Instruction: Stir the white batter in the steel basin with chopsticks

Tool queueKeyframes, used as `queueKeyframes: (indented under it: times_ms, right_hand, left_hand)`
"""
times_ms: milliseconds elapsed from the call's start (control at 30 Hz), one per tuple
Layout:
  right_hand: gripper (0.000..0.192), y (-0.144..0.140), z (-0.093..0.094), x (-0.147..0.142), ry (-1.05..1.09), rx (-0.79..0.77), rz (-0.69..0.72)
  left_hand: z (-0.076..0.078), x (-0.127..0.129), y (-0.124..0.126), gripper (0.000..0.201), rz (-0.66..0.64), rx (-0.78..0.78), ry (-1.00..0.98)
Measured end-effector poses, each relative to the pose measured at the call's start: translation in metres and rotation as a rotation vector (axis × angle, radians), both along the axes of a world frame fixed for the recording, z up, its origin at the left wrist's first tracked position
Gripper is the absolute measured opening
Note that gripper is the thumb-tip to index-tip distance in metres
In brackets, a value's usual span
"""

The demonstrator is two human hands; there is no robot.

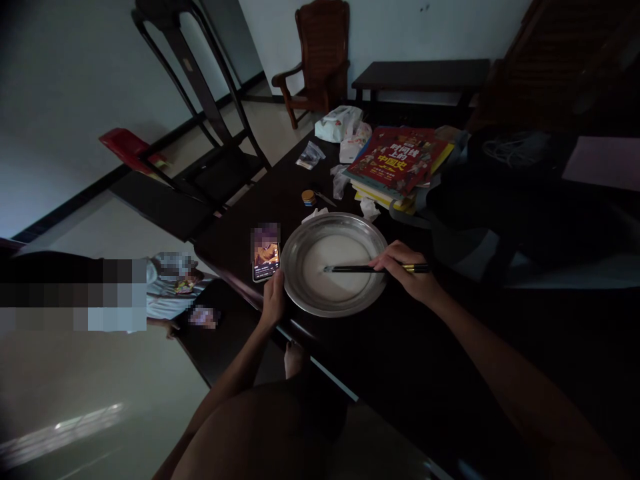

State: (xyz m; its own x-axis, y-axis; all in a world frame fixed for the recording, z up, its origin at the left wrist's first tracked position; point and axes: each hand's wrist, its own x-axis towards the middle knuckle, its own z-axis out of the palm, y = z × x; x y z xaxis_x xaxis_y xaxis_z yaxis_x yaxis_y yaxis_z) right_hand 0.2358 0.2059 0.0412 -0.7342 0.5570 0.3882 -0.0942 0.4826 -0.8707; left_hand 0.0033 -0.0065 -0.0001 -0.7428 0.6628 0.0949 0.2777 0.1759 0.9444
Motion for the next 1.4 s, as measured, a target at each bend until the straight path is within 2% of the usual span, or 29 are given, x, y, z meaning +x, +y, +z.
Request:
queueKeyframes:
  times_ms: [100, 200, 267, 367, 533, 600, 700, 800, 867, 967, 1133, 1300, 1400]
  right_hand:
    - [0.031, 0.0006, -0.001, 0.0003, 0.034, -0.014, -0.037]
    - [0.034, 0.0001, -0.0008, 0.0, 0.042, -0.037, -0.002]
    - [0.031, -0.0007, -0.0002, -0.0008, 0.022, -0.007, 0.023]
    - [0.029, -0.0007, 0.0009, -0.0012, 0.018, 0.034, -0.017]
    - [0.036, -0.0001, 0.0012, -0.0001, 0.053, -0.02, -0.004]
    - [0.033, -0.0008, 0.0004, -0.0007, 0.025, 0.009, 0.021]
    - [0.029, -0.0011, -0.0003, -0.0012, -0.002, 0.049, -0.016]
    - [0.035, -0.0003, 0.0004, -0.0003, 0.022, -0.011, -0.06]
    - [0.038, -0.0004, 0.001, -0.0001, 0.024, -0.031, -0.032]
    - [0.032, -0.0014, 0.0012, -0.0007, -0.008, 0.018, 0.007]
    - [0.035, -0.001, 0.0016, 0.0, 0.053, 0.018, -0.062]
    - [0.032, -0.0019, 0.0019, -0.0009, 0.008, 0.055, -0.002]
    - [0.031, -0.0015, 0.0018, -0.0009, -0.006, 0.058, -0.067]
  left_hand:
    - [0.0003, 0.0001, 0.0004, 0.064, -0.001, -0.005, 0.002]
    - [0.0, 0.0001, 0.0003, 0.064, 0.0, -0.008, -0.007]
    - [-0.0004, 0.0, 0.0001, 0.063, 0.0, -0.009, -0.013]
    - [-0.0006, -0.0002, -0.0001, 0.062, 0.002, -0.006, -0.014]
    - [0.0002, -0.0001, 0.0007, 0.061, 0.007, -0.008, -0.009]
    - [0.0005, 0.0001, 0.0009, 0.062, 0.012, -0.006, -0.011]
    - [0.0005, 0.0001, 0.001, 0.063, 0.014, -0.006, -0.014]
    - [-0.0003, -0.0001, 0.0007, 0.065, 0.009, -0.006, -0.007]
    - [-0.0007, -0.0004, 0.0004, 0.064, 0.002, -0.005, -0.009]
    - [-0.001, -0.0007, 0.0002, 0.064, -0.005, -0.007, -0.009]
    - [-0.001, -0.0005, 0.0011, 0.064, 0.002, -0.012, -0.008]
    - [0.0017, 0.0005, 0.0012, 0.062, 0.005, -0.012, -0.014]
    - [0.0032, 0.001, 0.0012, 0.061, 0.003, -0.023, -0.032]
